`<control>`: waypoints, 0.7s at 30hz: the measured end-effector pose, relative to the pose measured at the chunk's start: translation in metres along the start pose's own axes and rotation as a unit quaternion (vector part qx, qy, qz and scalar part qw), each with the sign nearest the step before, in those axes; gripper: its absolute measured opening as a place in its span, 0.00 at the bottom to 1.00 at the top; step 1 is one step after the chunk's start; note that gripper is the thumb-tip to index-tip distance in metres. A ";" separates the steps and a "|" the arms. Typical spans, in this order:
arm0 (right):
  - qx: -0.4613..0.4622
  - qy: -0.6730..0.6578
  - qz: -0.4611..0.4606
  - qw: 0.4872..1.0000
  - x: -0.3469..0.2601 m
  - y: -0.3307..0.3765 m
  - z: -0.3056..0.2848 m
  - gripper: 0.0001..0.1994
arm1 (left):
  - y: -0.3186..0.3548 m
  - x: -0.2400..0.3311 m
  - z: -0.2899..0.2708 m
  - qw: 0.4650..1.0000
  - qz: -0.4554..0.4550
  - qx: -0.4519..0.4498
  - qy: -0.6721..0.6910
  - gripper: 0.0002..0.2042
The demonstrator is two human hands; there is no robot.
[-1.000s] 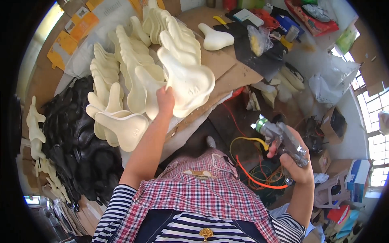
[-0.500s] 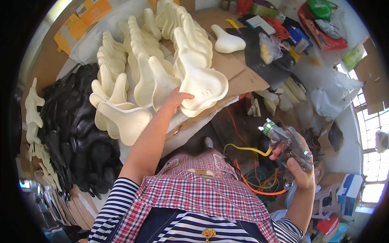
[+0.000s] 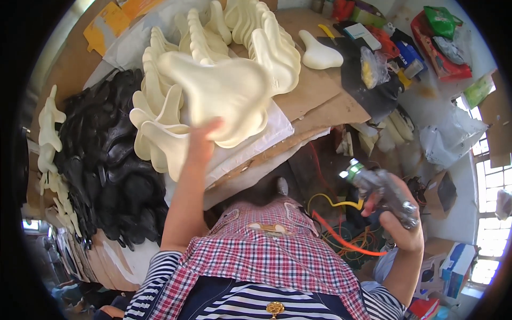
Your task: The recorder unpacks foam bicycle seat cores from a sack, organizes them on a workbench, and uses a spray gun to apply adhesive or prepare them for final assembly.
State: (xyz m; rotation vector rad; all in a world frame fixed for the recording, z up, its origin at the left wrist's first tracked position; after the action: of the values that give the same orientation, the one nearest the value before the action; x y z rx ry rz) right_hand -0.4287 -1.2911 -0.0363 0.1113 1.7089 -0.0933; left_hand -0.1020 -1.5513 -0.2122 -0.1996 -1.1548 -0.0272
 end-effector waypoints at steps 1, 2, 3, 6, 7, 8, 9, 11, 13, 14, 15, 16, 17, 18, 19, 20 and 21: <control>-0.054 0.017 0.023 0.998 0.005 -0.005 0.007 0.30 | 0.002 0.025 -0.019 0.989 -0.064 0.114 0.074 0.22; -0.084 0.085 0.060 0.991 0.010 -0.011 0.012 0.29 | 0.007 0.052 -0.050 0.987 -0.032 0.148 0.045 0.23; -0.080 0.085 0.063 0.991 0.008 -0.019 0.017 0.29 | 0.010 0.078 -0.069 0.980 0.024 0.175 0.095 0.26; -0.090 0.054 0.038 0.994 0.012 -0.044 0.031 0.28 | 0.033 0.115 -0.120 0.958 0.066 0.252 0.121 0.26; -0.074 0.031 0.002 0.997 0.007 -0.051 0.031 0.28 | 0.038 0.122 -0.123 0.948 0.084 0.270 0.150 0.25; -0.040 -0.005 -0.016 0.999 0.003 -0.053 0.028 0.29 | 0.040 0.125 -0.125 0.936 0.101 0.286 0.179 0.24; -0.005 -0.041 -0.033 0.999 -0.001 -0.053 0.024 0.29 | 0.039 0.121 -0.123 0.936 0.102 0.287 0.179 0.24; 0.012 -0.044 -0.029 0.999 -0.001 -0.055 0.019 0.30 | 0.040 0.098 -0.116 0.931 0.071 0.288 0.212 0.24; -0.049 0.025 0.001 0.998 0.005 -0.058 0.017 0.30 | 0.025 0.065 -0.092 0.943 0.031 0.235 0.235 0.24; -0.050 0.038 0.026 0.998 0.014 -0.058 0.015 0.30 | 0.018 0.044 -0.075 0.956 -0.013 0.210 0.205 0.25; -0.066 0.040 0.040 0.996 0.020 -0.059 0.015 0.30 | 0.013 0.024 -0.061 0.965 -0.055 0.186 0.175 0.25; -0.073 0.023 0.036 0.996 0.022 -0.062 0.016 0.30 | 0.006 -0.003 -0.054 0.975 -0.108 0.148 0.127 0.26; -0.081 0.007 0.031 0.996 0.021 -0.063 0.017 0.30 | 0.002 -0.028 -0.047 0.978 -0.161 0.108 0.079 0.27; -0.089 0.007 0.030 0.996 0.020 -0.065 0.020 0.30 | 0.000 -0.046 -0.038 0.985 -0.151 0.089 0.002 0.29; -0.072 -0.019 0.016 0.997 0.017 -0.065 0.020 0.31 | -0.006 -0.051 -0.023 0.985 -0.144 0.062 -0.075 0.30; -0.056 -0.046 0.003 0.997 0.014 -0.065 0.019 0.31 | -0.011 -0.048 -0.022 0.985 -0.144 0.063 -0.075 0.30; -0.058 -0.048 0.003 0.997 0.015 -0.066 0.019 0.31 | -0.015 -0.047 -0.016 0.983 -0.168 0.018 -0.066 0.29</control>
State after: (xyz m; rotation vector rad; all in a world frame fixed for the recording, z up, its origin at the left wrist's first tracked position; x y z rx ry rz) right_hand -0.4207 -1.3584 -0.0539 0.0249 1.6139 0.0054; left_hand -0.1081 -1.5723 -0.2590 0.0274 -1.3108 -0.2952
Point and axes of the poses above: each hand's wrist, its own y-axis away from the middle knuckle, its own z-axis out of the palm, x = y × z, the point moved 7 cm from there along -y, towards the middle knuckle, and after that the axes turned 6 degrees about y, right-handed, at the moved point
